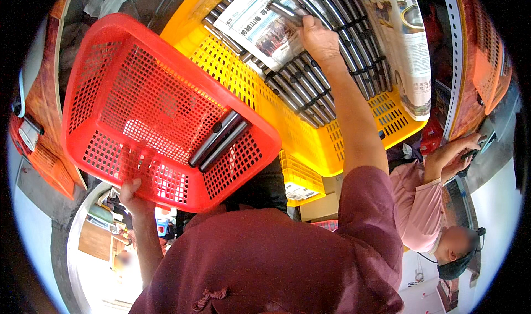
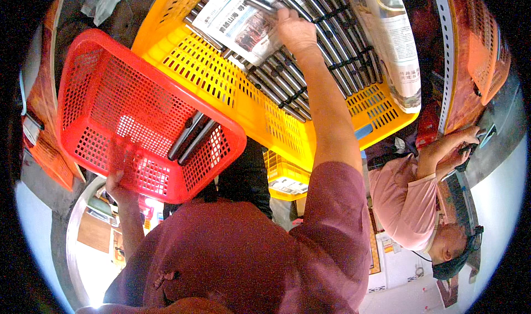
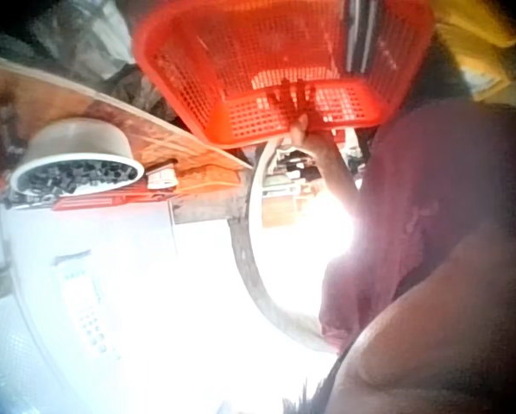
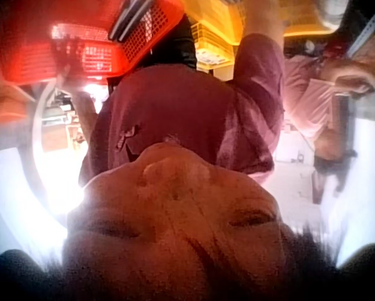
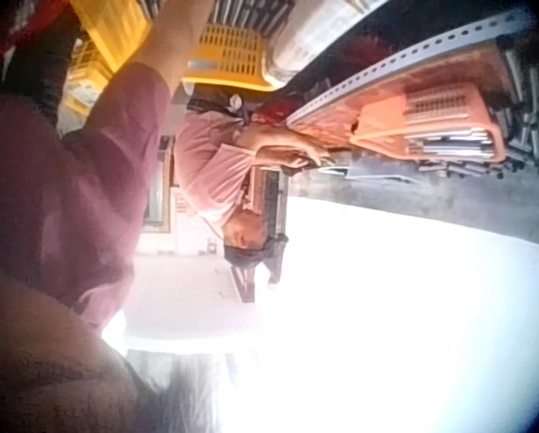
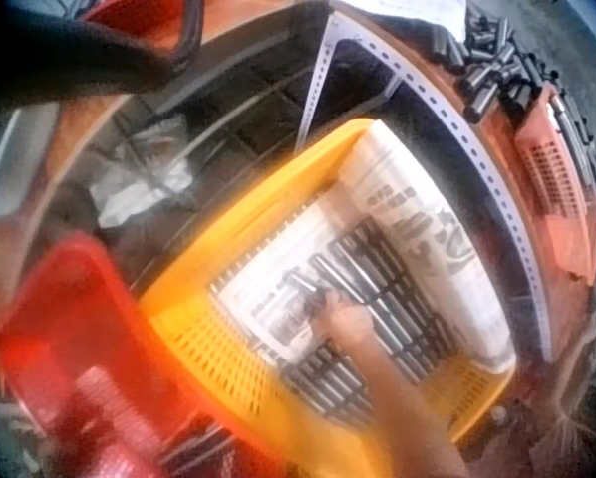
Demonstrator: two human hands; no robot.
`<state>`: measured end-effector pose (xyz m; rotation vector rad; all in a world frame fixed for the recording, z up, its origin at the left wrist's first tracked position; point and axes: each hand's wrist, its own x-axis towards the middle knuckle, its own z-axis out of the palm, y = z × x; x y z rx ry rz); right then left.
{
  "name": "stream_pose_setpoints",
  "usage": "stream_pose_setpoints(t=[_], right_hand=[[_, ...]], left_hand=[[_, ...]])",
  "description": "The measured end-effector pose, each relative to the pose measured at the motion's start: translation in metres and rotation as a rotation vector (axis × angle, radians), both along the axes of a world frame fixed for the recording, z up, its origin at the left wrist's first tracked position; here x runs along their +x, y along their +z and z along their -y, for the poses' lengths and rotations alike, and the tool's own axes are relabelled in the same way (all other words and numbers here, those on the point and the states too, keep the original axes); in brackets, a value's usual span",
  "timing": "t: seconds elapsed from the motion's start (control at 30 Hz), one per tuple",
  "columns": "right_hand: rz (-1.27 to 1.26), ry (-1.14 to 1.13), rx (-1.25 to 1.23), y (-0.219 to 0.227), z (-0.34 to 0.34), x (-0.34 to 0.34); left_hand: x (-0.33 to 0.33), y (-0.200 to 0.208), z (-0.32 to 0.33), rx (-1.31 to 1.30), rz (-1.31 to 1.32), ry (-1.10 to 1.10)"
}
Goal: The person picks up cylindrical metal parts from a red basket and places them into a yellow basket lined with newspaper. The person handles the parts one at a time, arranging them in rows.
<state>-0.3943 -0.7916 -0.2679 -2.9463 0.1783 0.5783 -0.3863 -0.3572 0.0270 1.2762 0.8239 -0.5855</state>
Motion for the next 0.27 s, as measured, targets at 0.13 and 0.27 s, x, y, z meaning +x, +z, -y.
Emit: stream_pose_setpoints(t=[0.13, 0.27], right_hand=[[0.108, -0.006, -0.073, 0.008, 0.000, -0.002], [0.115, 0.053, -0.064, -0.007, -0.002, -0.004]], left_hand=[[-0.002, -0.001, -0.007, -0.023, -0.002, -0.013], [-0.005, -0.006, -0.014, -0.070, 0.004, -0.049]])
